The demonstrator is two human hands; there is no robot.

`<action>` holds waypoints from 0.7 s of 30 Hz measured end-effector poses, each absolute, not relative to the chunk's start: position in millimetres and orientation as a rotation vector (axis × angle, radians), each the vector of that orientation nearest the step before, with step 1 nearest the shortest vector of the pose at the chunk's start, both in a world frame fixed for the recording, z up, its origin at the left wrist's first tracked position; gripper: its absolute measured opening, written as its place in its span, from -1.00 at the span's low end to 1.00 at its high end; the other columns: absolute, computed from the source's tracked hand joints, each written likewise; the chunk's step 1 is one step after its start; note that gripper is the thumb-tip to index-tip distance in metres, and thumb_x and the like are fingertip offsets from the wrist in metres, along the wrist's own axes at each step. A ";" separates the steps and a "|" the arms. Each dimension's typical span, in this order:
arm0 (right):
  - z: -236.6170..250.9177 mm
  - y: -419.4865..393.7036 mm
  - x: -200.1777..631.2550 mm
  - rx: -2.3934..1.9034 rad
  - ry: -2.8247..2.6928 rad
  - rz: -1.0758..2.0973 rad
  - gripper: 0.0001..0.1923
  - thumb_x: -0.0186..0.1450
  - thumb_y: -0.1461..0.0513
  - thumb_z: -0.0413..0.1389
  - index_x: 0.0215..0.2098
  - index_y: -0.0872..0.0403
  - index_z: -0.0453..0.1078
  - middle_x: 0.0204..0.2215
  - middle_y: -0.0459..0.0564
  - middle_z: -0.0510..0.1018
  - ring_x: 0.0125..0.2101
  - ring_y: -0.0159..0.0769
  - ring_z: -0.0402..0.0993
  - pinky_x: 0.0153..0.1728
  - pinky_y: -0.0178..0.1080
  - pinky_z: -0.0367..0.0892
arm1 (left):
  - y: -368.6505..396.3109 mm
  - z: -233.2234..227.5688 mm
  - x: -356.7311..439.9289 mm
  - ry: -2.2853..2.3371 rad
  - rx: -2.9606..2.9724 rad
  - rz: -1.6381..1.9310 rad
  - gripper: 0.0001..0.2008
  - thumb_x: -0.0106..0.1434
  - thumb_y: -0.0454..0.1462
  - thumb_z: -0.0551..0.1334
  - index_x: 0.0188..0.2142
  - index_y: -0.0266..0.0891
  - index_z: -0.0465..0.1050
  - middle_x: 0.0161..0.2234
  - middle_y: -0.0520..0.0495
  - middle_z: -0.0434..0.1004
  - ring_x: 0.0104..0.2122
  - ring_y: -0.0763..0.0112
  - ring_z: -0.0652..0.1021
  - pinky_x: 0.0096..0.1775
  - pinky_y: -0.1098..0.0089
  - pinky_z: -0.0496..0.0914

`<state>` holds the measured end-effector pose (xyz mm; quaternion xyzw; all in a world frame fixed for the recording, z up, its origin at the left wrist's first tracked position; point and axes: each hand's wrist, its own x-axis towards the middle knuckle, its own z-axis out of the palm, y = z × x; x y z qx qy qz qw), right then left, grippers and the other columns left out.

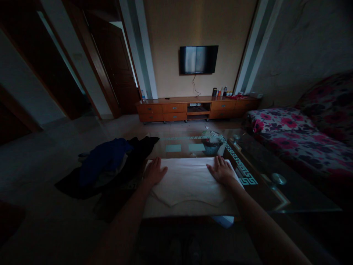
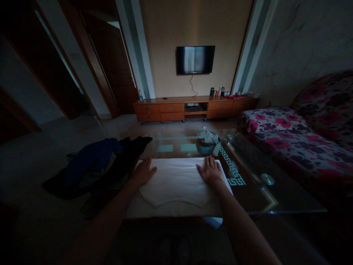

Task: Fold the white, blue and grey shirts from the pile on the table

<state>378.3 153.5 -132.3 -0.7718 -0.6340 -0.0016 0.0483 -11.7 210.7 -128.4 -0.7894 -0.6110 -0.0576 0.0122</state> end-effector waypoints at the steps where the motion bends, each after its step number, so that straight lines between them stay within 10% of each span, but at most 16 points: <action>1: -135.2 154.9 378.7 -2.354 -1.926 -0.003 -0.05 0.41 -0.23 -0.34 0.47 0.30 -0.10 0.45 0.25 -0.07 0.44 -0.06 -0.20 0.37 -0.04 -0.25 | 210.2 -128.6 -11.7 -1.903 -2.459 -0.181 -0.27 0.42 0.03 -0.06 0.39 -0.45 0.03 0.41 -0.38 0.02 0.40 0.06 0.10 0.32 0.14 0.04; 10: -109.7 136.8 348.0 -2.309 -1.856 -0.233 -0.32 0.45 0.07 -0.31 0.35 0.27 0.22 0.41 0.26 0.08 0.40 0.01 -0.10 0.37 0.04 -0.46 | 185.5 -100.0 20.8 -1.685 -2.390 -0.455 -0.49 0.44 -0.20 -0.05 0.32 -0.20 0.26 0.39 -0.18 0.16 0.38 0.09 0.15 0.38 0.04 -0.09; 21: -114.2 131.6 304.3 -2.360 -2.015 0.226 -0.04 0.19 -0.47 -0.36 0.46 -0.38 -0.24 0.50 0.01 -0.34 0.40 0.40 -0.50 0.09 0.62 -0.51 | 167.4 -110.3 38.5 -1.713 -2.720 -0.203 -0.20 0.30 0.28 0.02 0.43 0.12 -0.02 0.47 -0.04 -0.12 0.42 -0.16 -0.09 0.27 -0.38 -0.22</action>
